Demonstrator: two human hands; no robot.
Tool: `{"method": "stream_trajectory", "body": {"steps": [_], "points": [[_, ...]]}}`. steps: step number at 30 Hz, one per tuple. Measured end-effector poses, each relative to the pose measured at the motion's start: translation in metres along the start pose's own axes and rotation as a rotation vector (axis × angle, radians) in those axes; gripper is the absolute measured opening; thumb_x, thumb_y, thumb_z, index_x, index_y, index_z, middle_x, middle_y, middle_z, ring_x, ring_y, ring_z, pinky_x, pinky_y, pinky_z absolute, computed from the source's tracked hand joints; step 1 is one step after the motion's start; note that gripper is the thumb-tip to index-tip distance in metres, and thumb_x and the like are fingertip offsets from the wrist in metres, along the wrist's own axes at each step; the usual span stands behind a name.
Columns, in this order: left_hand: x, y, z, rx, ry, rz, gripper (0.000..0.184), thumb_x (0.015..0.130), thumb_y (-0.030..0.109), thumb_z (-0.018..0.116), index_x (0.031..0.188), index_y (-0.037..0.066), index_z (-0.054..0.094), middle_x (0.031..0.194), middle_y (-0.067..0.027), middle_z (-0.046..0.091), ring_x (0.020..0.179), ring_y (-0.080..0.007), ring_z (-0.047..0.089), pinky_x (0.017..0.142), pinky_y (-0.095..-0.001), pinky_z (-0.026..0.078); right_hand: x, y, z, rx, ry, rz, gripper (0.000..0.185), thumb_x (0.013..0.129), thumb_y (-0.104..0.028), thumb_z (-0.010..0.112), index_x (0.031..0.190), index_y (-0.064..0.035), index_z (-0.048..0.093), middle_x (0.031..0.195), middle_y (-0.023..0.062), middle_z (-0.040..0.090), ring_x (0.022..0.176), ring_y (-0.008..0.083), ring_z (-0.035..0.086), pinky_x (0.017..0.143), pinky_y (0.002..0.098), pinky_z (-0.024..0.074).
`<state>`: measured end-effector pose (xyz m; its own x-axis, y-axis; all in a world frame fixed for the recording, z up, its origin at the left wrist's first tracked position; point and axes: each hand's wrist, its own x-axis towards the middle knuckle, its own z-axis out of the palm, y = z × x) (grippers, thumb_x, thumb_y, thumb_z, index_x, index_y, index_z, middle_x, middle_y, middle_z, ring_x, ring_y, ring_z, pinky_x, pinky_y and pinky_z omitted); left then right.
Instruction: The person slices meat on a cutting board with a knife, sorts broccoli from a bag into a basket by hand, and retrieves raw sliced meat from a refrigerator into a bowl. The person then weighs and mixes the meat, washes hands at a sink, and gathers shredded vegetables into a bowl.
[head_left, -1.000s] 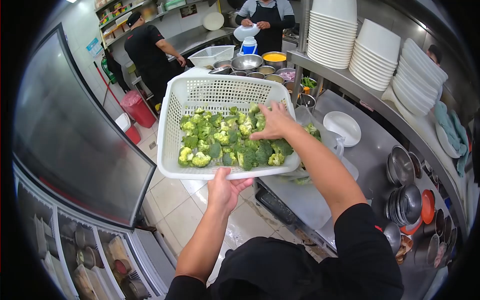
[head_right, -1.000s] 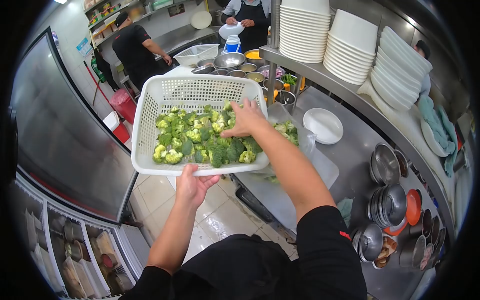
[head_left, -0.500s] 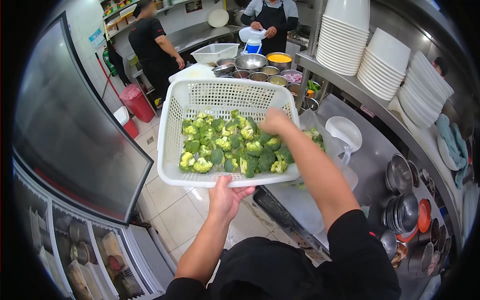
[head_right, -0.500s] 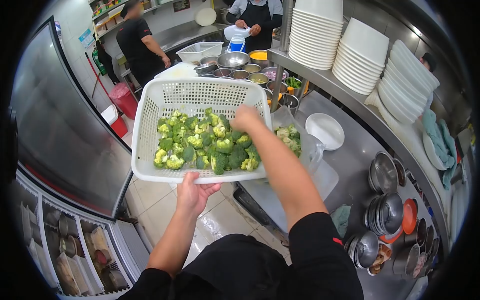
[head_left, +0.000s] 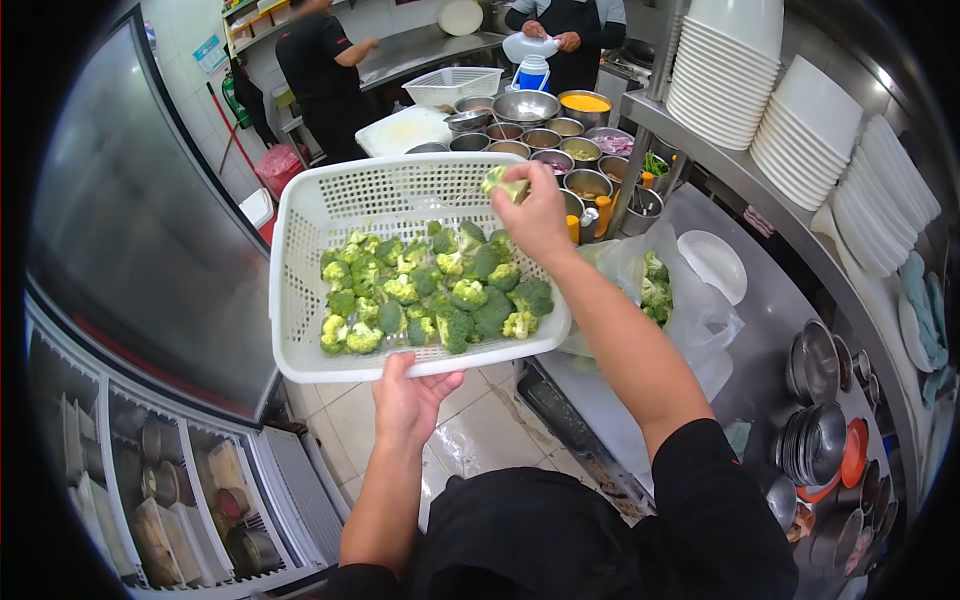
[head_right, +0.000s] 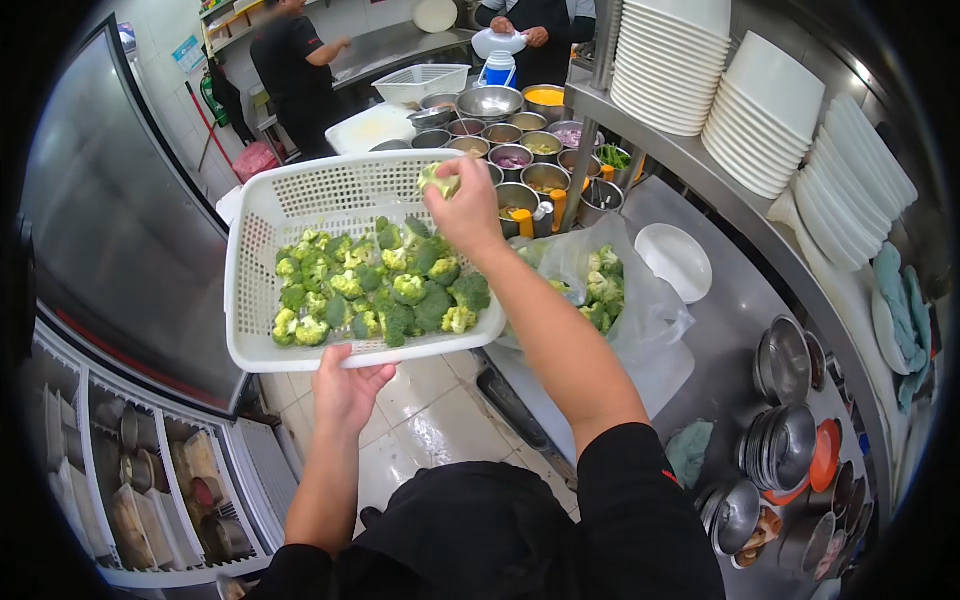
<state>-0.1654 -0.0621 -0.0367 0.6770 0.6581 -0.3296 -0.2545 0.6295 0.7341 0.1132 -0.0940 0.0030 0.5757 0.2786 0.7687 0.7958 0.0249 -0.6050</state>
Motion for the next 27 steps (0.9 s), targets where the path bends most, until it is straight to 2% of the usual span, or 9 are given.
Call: {"method": "stream_trajectory", "body": {"steps": [2, 6, 10, 13, 16, 19, 20, 24, 27], "points": [[0.006, 0.013, -0.015, -0.026, 0.033, 0.015, 0.037, 0.091, 0.02, 0.043, 0.117, -0.007, 0.046, 0.106, -0.0244, 0.063, 0.087, -0.0368, 0.068, 0.072, -0.044, 0.058, 0.014, -0.002, 0.002, 0.024, 0.061, 0.054, 0.028, 0.076, -0.015, 0.076, 0.096, -0.0035, 0.059, 0.092, 0.0069, 0.059, 0.081, 0.0165, 0.056, 0.073, 0.0305, 0.0465], [0.022, 0.038, -0.051, -0.027, 0.088, 0.082, 0.036, 0.091, 0.02, 0.043, 0.116, -0.007, 0.047, 0.103, -0.0241, 0.064, 0.085, -0.0378, 0.069, 0.066, -0.0428, 0.06, 0.032, 0.031, 0.017, 0.075, 0.103, 0.319, 0.036, 0.076, -0.023, 0.076, 0.101, -0.0029, 0.06, 0.106, 0.0163, 0.061, 0.099, 0.0309, 0.059, 0.087, 0.0394, 0.0469], [0.046, 0.057, -0.073, 0.013, 0.085, 0.116, 0.035, 0.092, 0.019, 0.041, 0.116, -0.006, 0.047, 0.101, -0.0236, 0.065, 0.082, -0.0348, 0.07, 0.063, -0.039, 0.061, 0.031, 0.071, 0.02, -0.281, -0.204, 0.171, 0.053, 0.079, -0.035, 0.076, 0.117, -0.0026, 0.061, 0.119, 0.0196, 0.06, 0.112, 0.0342, 0.057, 0.099, 0.0411, 0.0439], [0.057, 0.08, -0.07, 0.064, 0.084, 0.128, 0.035, 0.093, 0.019, 0.041, 0.115, -0.006, 0.047, 0.098, -0.0229, 0.066, 0.079, -0.0327, 0.07, 0.062, -0.0374, 0.061, 0.041, 0.029, 0.002, -0.166, -0.256, 0.317, 0.046, 0.081, -0.035, 0.074, 0.112, -0.003, 0.064, 0.111, 0.0175, 0.064, 0.1, 0.0293, 0.063, 0.089, 0.0385, 0.0501], [0.072, 0.088, -0.055, 0.063, -0.011, 0.084, 0.036, 0.093, 0.02, 0.042, 0.117, -0.006, 0.047, 0.099, -0.0233, 0.066, 0.079, -0.0333, 0.07, 0.062, -0.0383, 0.061, 0.044, -0.023, -0.034, -0.087, -0.411, 0.294, 0.043, 0.083, -0.034, 0.073, 0.11, -0.0021, 0.065, 0.106, 0.0165, 0.065, 0.094, 0.0255, 0.065, 0.084, 0.0371, 0.0518], [0.074, 0.085, -0.026, -0.002, -0.164, -0.043, 0.038, 0.093, 0.019, 0.042, 0.12, -0.007, 0.045, 0.101, -0.0238, 0.065, 0.081, -0.0348, 0.07, 0.064, -0.0411, 0.062, 0.049, -0.072, -0.076, -0.28, -0.6, 0.12, 0.045, 0.084, -0.037, 0.072, 0.11, -0.0009, 0.065, 0.105, 0.0163, 0.065, 0.095, 0.0266, 0.065, 0.085, 0.0376, 0.0516], [0.069, 0.084, -0.011, -0.037, -0.205, -0.092, 0.039, 0.092, 0.019, 0.043, 0.12, -0.007, 0.045, 0.102, -0.0238, 0.065, 0.082, -0.035, 0.07, 0.064, -0.0415, 0.062, 0.049, -0.081, -0.091, -0.383, -0.651, -0.007, 0.045, 0.082, -0.029, 0.076, 0.114, 0.0004, 0.064, 0.109, 0.0159, 0.064, 0.096, 0.0244, 0.064, 0.084, 0.0327, 0.0521], [0.058, 0.058, 0.031, -0.017, -0.371, -0.152, 0.042, 0.094, 0.025, 0.045, 0.12, -0.007, 0.047, 0.111, -0.0227, 0.063, 0.09, -0.034, 0.068, 0.069, -0.0374, 0.06, 0.034, -0.093, -0.123, -0.557, -0.534, -0.276, 0.041, 0.082, -0.029, 0.073, 0.11, 0.0001, 0.065, 0.107, 0.0181, 0.064, 0.094, 0.0326, 0.064, 0.081, 0.0387, 0.052], [0.058, 0.04, 0.045, -0.08, -0.382, -0.191, 0.039, 0.093, 0.02, 0.044, 0.119, -0.008, 0.046, 0.106, -0.0237, 0.064, 0.085, -0.0361, 0.07, 0.067, -0.0425, 0.062, 0.039, -0.108, -0.156, -0.696, -0.447, 0.209, 0.033, 0.08, -0.023, 0.07, 0.101, 0.0018, 0.066, 0.097, 0.0212, 0.066, 0.088, 0.0338, 0.066, 0.078, 0.0434, 0.0514]]}}
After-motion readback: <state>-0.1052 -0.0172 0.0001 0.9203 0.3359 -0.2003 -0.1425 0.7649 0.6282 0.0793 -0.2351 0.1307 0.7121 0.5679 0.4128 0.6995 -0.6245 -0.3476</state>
